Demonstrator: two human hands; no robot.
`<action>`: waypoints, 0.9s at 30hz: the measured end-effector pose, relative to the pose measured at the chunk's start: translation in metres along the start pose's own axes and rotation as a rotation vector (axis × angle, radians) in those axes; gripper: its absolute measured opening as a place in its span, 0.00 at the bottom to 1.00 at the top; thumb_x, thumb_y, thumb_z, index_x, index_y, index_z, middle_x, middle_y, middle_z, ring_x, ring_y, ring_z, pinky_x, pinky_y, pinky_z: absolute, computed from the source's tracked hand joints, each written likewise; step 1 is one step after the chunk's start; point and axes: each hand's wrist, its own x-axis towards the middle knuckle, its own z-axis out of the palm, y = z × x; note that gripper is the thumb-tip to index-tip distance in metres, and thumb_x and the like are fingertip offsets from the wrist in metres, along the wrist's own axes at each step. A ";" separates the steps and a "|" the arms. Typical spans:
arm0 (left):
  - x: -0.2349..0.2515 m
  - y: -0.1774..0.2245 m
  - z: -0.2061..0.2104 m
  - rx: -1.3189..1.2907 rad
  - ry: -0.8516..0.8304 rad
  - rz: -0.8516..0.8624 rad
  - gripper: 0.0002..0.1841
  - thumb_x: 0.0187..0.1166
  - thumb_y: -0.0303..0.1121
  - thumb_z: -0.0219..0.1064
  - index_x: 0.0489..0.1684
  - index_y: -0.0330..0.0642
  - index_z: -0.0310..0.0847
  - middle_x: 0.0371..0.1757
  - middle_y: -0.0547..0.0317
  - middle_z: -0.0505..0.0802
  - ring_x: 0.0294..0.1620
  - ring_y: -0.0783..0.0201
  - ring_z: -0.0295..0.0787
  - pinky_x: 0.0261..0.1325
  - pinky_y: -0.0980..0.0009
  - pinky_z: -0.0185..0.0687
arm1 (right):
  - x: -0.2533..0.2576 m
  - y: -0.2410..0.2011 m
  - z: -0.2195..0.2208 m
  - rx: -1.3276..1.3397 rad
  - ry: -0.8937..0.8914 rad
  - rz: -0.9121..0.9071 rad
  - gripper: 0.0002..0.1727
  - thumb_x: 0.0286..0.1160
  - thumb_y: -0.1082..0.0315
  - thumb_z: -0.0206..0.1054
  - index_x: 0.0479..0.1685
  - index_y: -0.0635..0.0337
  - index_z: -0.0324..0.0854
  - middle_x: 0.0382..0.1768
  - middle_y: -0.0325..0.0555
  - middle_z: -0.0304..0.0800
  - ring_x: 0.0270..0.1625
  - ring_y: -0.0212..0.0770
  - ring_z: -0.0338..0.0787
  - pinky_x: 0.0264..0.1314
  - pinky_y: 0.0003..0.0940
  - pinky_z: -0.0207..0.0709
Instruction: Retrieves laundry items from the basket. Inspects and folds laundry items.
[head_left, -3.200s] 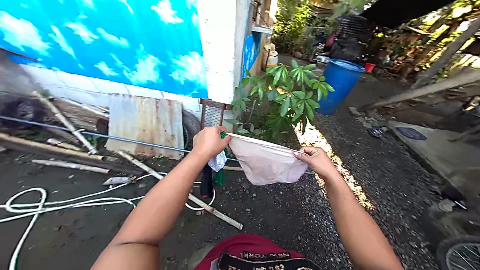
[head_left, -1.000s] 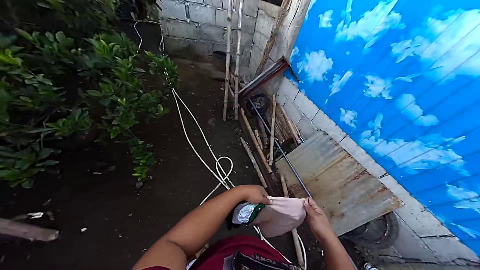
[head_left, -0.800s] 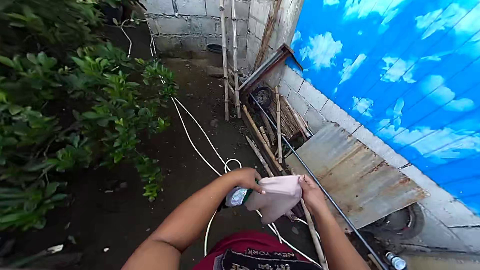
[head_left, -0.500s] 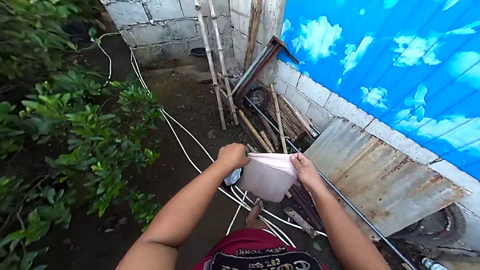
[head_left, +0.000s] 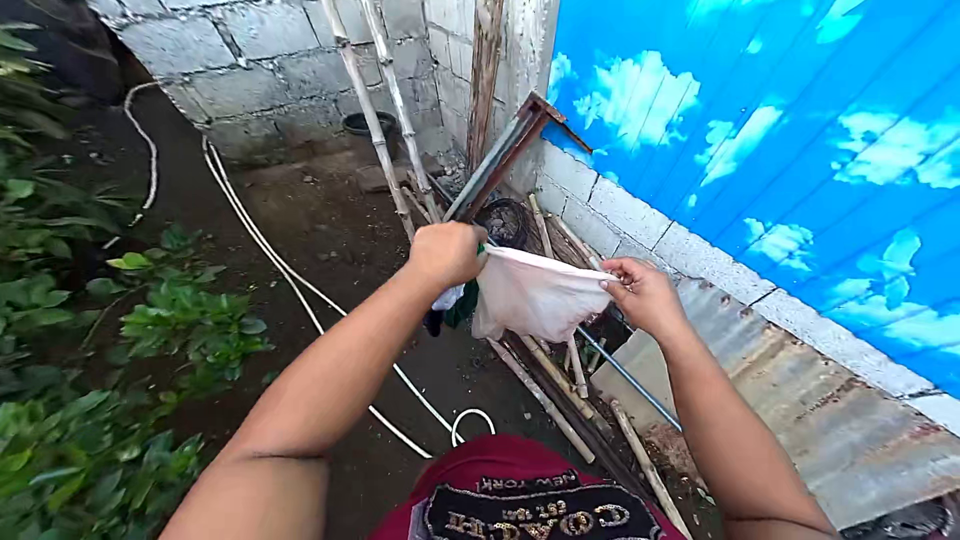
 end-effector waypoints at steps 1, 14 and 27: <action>0.018 -0.005 -0.007 0.031 0.016 0.024 0.16 0.85 0.44 0.63 0.62 0.49 0.88 0.55 0.38 0.93 0.59 0.32 0.89 0.53 0.28 0.78 | 0.015 0.001 0.004 -0.072 0.010 0.019 0.10 0.80 0.68 0.71 0.54 0.60 0.90 0.49 0.55 0.92 0.50 0.56 0.90 0.57 0.62 0.79; 0.219 -0.042 -0.098 0.243 0.085 0.627 0.18 0.91 0.45 0.56 0.57 0.46 0.89 0.50 0.41 0.94 0.55 0.36 0.91 0.50 0.33 0.79 | 0.141 -0.027 0.000 0.247 0.476 0.478 0.10 0.88 0.69 0.61 0.56 0.68 0.79 0.43 0.51 0.94 0.43 0.39 0.94 0.48 0.38 0.85; 0.252 0.031 -0.263 -0.220 1.004 1.461 0.12 0.85 0.36 0.61 0.50 0.45 0.92 0.39 0.45 0.93 0.38 0.40 0.92 0.34 0.41 0.82 | 0.199 -0.120 -0.019 -0.373 1.563 -0.057 0.22 0.71 0.72 0.69 0.50 0.92 0.76 0.46 0.58 0.89 0.53 0.23 0.86 0.63 0.16 0.76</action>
